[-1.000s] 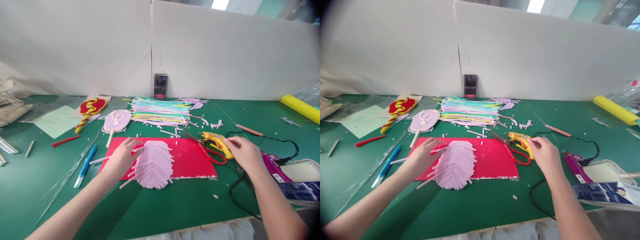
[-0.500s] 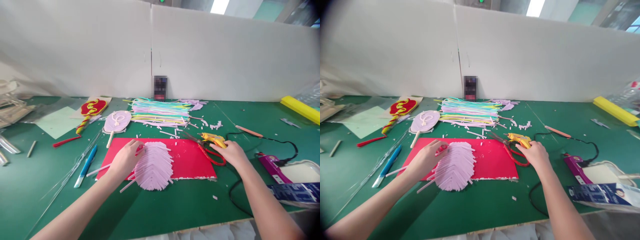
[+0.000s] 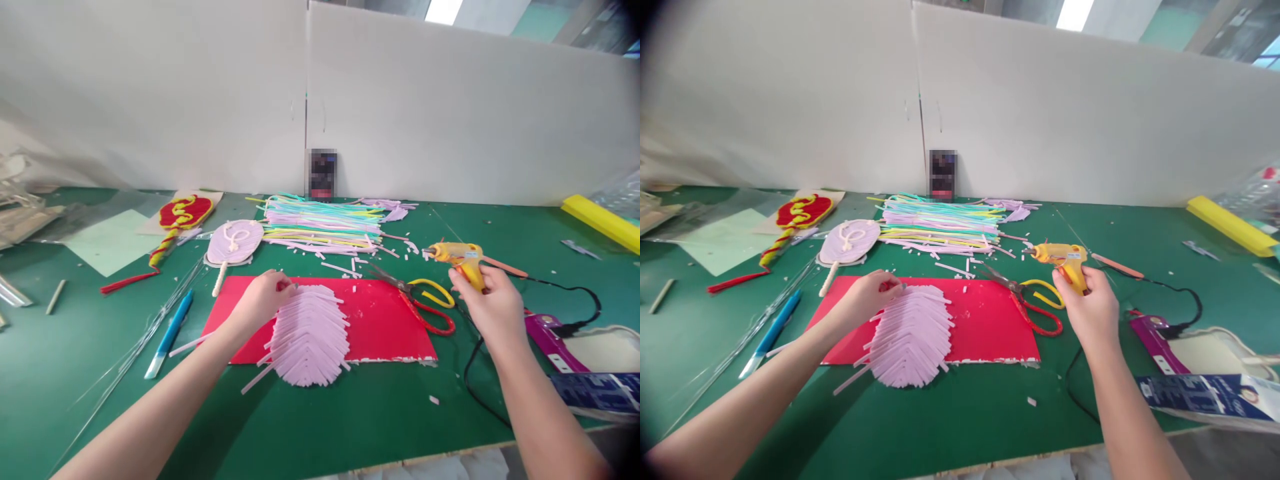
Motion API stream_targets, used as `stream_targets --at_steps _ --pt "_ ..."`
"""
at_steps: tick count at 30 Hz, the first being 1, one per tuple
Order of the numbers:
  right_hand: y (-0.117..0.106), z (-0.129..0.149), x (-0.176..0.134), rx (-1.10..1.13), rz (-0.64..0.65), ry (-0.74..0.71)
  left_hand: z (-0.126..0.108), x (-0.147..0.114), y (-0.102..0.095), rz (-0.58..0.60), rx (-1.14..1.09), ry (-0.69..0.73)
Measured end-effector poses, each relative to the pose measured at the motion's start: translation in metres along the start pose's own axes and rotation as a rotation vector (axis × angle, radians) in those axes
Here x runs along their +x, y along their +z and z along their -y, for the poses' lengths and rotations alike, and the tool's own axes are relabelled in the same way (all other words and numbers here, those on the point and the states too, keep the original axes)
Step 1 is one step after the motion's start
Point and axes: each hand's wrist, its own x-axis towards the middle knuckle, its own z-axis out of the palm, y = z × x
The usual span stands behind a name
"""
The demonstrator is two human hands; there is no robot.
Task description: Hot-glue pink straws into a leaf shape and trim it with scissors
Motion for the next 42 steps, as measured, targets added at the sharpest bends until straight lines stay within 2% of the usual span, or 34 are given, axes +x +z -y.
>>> stream_targets --at_steps 5,10,15,18,21,23,25,29,35,42 --pt "0.006 0.028 -0.027 0.098 0.013 -0.082 0.001 0.002 0.003 0.027 -0.02 -0.009" --pt "0.02 0.046 -0.057 -0.049 0.123 -0.184 0.005 -0.002 -0.001 0.028 -0.01 -0.014" --pt "0.043 0.043 -0.079 -0.15 0.193 -0.304 -0.006 -0.015 -0.008 -0.017 0.052 0.009" --pt "0.056 0.039 -0.085 -0.214 0.23 -0.4 -0.023 -0.033 -0.001 -0.105 0.301 0.169" --pt "0.062 0.04 -0.087 -0.263 0.23 -0.522 -0.037 -0.055 0.016 -0.155 0.431 0.4" --pt "0.065 0.042 -0.086 -0.284 0.209 -0.611 -0.04 -0.068 0.029 -0.208 0.516 0.529" --pt "0.066 0.044 -0.085 -0.305 0.188 -0.694 -0.038 -0.076 0.038 -0.258 0.587 0.583" --pt "0.07 0.042 -0.086 -0.328 0.189 -0.789 -0.03 -0.08 0.045 -0.282 0.635 0.575" --pt "0.076 0.037 -0.09 -0.344 0.167 -0.833 -0.028 -0.081 0.05 -0.33 0.611 0.557" --pt "0.078 0.034 -0.091 -0.393 0.147 -0.883 -0.027 -0.079 0.052 -0.325 0.573 0.555"
